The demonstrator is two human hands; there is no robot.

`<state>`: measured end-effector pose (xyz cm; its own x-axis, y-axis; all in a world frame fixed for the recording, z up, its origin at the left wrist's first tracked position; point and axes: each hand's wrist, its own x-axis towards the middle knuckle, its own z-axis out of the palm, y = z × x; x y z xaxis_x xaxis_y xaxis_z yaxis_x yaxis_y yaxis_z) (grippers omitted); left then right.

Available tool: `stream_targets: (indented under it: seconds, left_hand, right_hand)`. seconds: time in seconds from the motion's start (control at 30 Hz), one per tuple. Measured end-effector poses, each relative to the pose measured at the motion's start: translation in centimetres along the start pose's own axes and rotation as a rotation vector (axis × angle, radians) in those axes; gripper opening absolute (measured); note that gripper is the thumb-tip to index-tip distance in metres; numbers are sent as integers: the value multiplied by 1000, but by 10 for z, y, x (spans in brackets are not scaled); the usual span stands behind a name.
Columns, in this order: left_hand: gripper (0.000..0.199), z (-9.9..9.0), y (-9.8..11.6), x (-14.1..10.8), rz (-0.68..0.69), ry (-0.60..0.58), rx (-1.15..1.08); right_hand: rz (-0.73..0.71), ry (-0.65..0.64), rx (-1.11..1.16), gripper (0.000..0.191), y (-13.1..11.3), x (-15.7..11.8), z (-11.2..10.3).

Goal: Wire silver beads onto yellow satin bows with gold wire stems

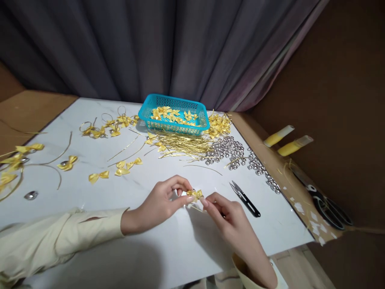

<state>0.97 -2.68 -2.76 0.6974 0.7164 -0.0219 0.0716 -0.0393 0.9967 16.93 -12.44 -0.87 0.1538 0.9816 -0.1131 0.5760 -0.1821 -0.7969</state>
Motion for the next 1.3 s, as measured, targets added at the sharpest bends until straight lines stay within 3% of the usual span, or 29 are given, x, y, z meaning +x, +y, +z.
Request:
stream_targets:
  seconds: [0.2,0.37,0.47,0.83,1.3]
  left_hand:
    - [14,1,1,2,-59,13,-145]
    - [17,1,-1,2,-94,5,-182]
    - [23,1,-1,3,-120,1,-186]
    - [17,1,-1,4,-95,3,-14]
    - [16,-1,4,6,-213,-24,-292]
  right_hand:
    - [-202,13,-314,29,-1,-12,16]
    - [-374,260,-604,40,-1,-9,36]
    - [-396,349,-698,40,-1,-6,42]
    - [-421,318,-770,42,-8,-4,43]
    - [-338,222,-602,35,-3,-5,40]
